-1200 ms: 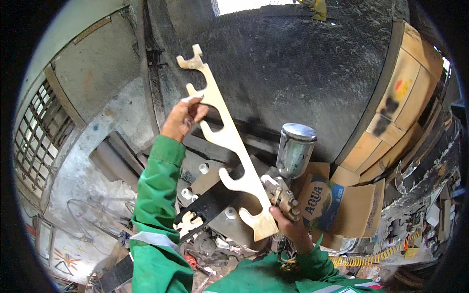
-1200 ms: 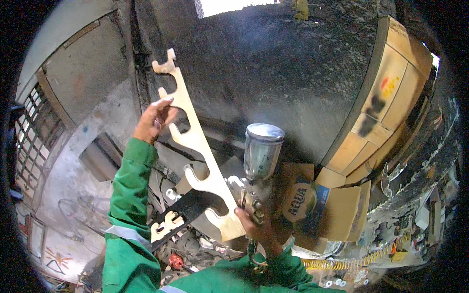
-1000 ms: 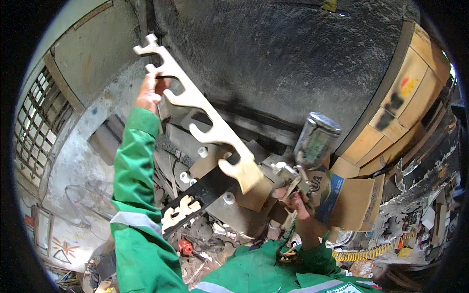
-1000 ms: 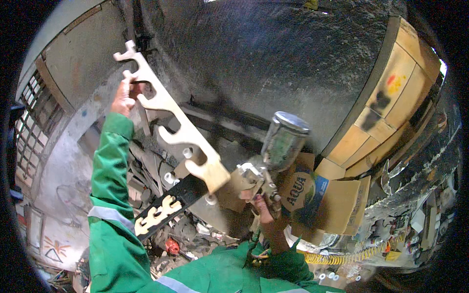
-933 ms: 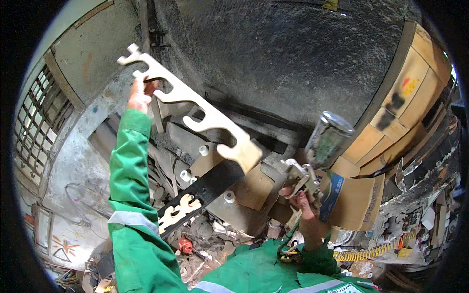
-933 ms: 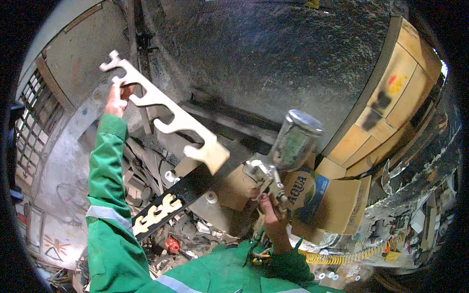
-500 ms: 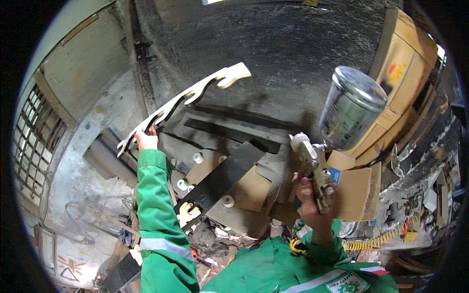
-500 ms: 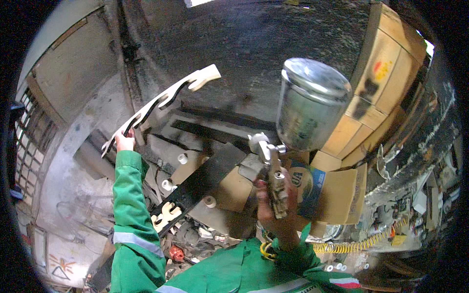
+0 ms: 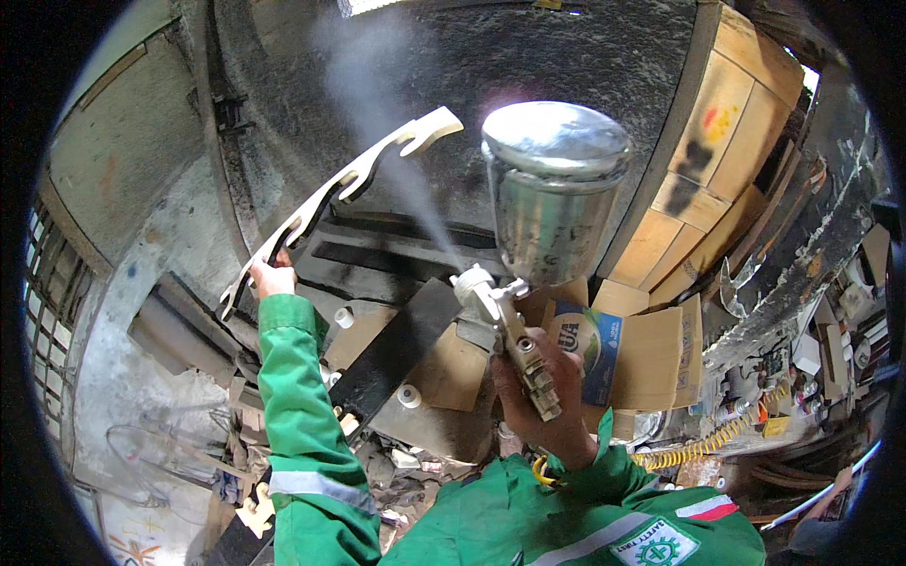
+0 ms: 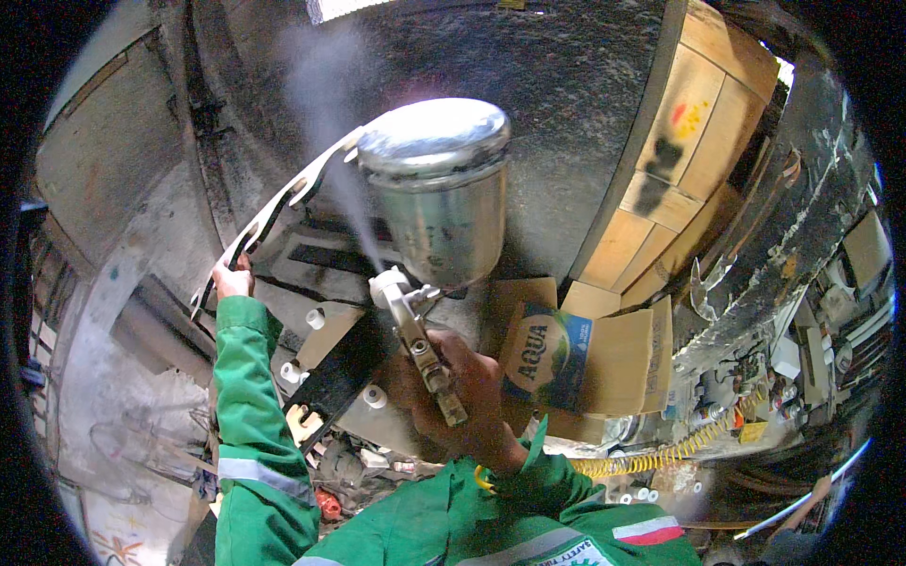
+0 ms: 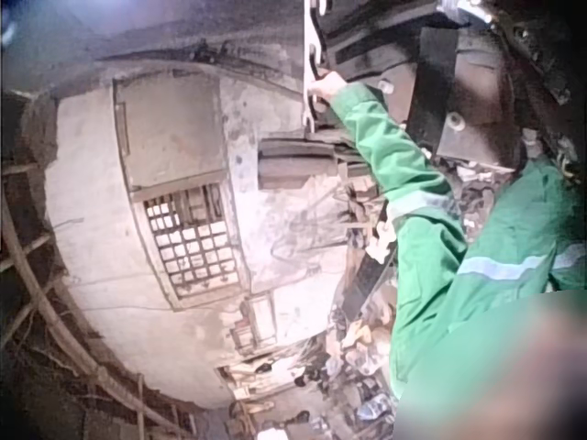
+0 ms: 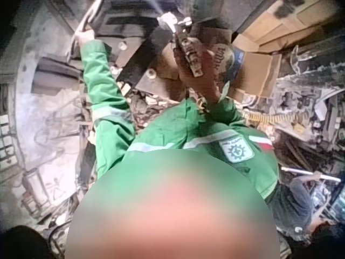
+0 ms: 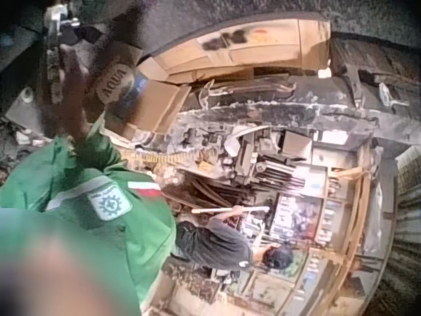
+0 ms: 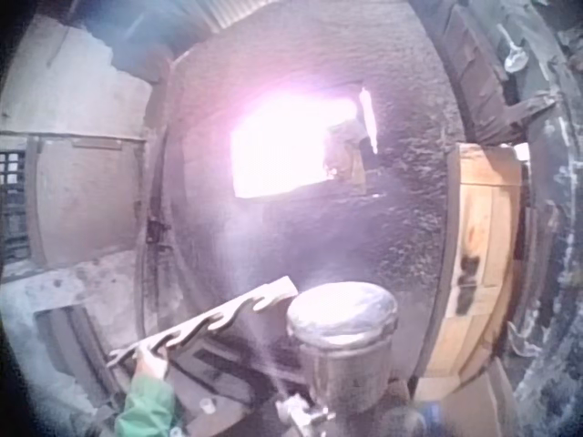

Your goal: The person uses a spray gun to apply a light-colored finish to several small, irregularly shaped wooden pieces. They hold each piece in one hand, spray both sides, and place the finished pieces on a black workbench.

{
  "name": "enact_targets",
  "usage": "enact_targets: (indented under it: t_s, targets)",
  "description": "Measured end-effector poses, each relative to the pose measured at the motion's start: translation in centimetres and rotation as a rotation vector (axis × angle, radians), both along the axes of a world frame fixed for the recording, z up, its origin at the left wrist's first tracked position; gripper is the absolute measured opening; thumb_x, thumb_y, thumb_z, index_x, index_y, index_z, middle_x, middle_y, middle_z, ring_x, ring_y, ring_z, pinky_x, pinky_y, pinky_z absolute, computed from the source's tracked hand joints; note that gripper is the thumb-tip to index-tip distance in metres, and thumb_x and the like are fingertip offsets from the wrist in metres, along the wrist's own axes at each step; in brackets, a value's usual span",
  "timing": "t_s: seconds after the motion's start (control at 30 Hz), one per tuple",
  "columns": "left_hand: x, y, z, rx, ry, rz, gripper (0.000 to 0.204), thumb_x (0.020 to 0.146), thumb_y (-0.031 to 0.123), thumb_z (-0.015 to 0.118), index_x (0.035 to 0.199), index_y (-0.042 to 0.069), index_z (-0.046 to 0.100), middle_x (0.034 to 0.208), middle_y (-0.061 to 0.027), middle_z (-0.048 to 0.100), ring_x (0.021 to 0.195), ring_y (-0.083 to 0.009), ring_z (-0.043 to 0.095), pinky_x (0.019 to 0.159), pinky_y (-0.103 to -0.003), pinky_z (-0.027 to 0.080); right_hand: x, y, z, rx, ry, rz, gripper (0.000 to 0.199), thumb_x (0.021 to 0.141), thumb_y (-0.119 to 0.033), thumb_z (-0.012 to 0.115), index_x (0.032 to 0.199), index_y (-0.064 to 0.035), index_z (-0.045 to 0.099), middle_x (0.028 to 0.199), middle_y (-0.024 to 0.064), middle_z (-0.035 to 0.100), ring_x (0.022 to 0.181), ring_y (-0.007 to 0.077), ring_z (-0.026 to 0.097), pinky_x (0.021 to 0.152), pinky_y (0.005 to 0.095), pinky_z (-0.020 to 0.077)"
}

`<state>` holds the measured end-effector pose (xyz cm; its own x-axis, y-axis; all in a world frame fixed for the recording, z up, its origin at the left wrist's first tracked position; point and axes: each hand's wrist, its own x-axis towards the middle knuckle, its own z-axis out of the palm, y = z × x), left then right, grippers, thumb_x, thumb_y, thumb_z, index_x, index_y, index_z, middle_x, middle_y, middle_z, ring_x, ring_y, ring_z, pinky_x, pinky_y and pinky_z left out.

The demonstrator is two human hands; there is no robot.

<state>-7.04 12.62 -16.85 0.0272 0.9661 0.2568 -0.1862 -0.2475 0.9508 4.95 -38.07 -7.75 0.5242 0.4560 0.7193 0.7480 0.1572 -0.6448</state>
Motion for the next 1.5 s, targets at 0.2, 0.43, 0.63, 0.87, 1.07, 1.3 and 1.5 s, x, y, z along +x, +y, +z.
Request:
enact_targets:
  t_s: [0.2,0.43,0.63,0.87,1.07,1.3,1.5]
  targets:
    - [-0.4,-3.6,2.4,0.165,0.393,0.172,0.028,0.077,-0.012,0.058,0.103,-0.002,0.058,0.084,-0.0034,0.061,0.071,-0.0080,0.058,0.059,-0.019,0.047,1.3,0.9,-0.5,0.139,0.121,-0.076,0.021,0.082,-0.012,0.067,0.099,-0.0055,0.057,0.065,0.0080,0.059,0.053,0.0212,0.059,0.049,0.0335,0.0447]
    - [-2.6,1.6,-1.0,-0.123,-0.146,-0.022,0.033,0.075,-0.016,0.056,0.107,-0.005,0.054,0.084,-0.0051,0.059,0.072,-0.0091,0.058,0.059,-0.020,0.049,4.3,0.6,-1.0,0.045,0.311,-0.072,0.015,0.087,-0.015,0.063,0.091,-0.0039,0.054,0.069,0.0084,0.057,0.060,0.0220,0.056,0.056,0.0351,0.0425]
    - [-3.7,3.4,-2.4,-0.217,-0.373,-0.085,0.025,0.084,0.001,0.059,0.108,-0.003,0.053,0.085,-0.0077,0.059,0.073,-0.0140,0.061,0.058,-0.022,0.051,3.4,0.9,-0.8,0.019,0.310,-0.030,0.017,0.085,-0.016,0.065,0.092,-0.0044,0.055,0.064,0.0082,0.058,0.054,0.0196,0.057,0.052,0.0342,0.0430]
    - [-2.8,0.1,1.7,-0.470,-0.948,-0.038,0.022,0.089,0.016,0.056,0.103,0.000,0.058,0.093,-0.0105,0.065,0.081,-0.0234,0.065,0.071,-0.031,0.057,1.7,0.9,-2.3,0.077,0.289,0.128,0.023,0.085,-0.010,0.065,0.104,-0.0044,0.055,0.073,0.0083,0.064,0.062,0.0178,0.064,0.055,0.0312,0.0488]
    - [-7.7,-3.9,3.9,-0.027,-1.205,-0.223,0.024,0.093,0.011,0.055,0.105,-0.009,0.056,0.103,-0.0171,0.064,0.101,-0.0279,0.061,0.100,-0.042,0.047,2.6,-0.6,-4.7,0.079,0.687,0.201,0.023,0.090,-0.013,0.061,0.110,-0.0031,0.055,0.093,0.0086,0.066,0.084,0.0170,0.062,0.075,0.0319,0.0497]
    - [-14.9,-8.0,5.4,0.451,-0.714,-0.331,0.039,0.071,0.016,0.075,0.104,0.001,0.062,0.090,-0.0090,0.064,0.102,-0.0268,0.059,0.108,-0.046,0.032,3.4,-0.7,-4.9,0.010,0.735,0.058,0.018,0.092,-0.013,0.059,0.107,-0.0032,0.059,0.097,0.0077,0.065,0.088,0.0166,0.059,0.079,0.0313,0.0460]
    - [-17.3,-11.9,9.4,0.636,-0.892,-0.492,0.035,0.057,0.000,0.075,0.082,0.007,0.052,0.078,0.0020,0.050,0.082,-0.0141,0.053,0.104,-0.032,0.031,3.3,1.4,-4.4,0.014,0.710,0.266,0.012,0.092,-0.007,0.058,0.103,-0.0022,0.057,0.089,0.0063,0.064,0.081,0.0132,0.060,0.073,0.0295,0.0489]
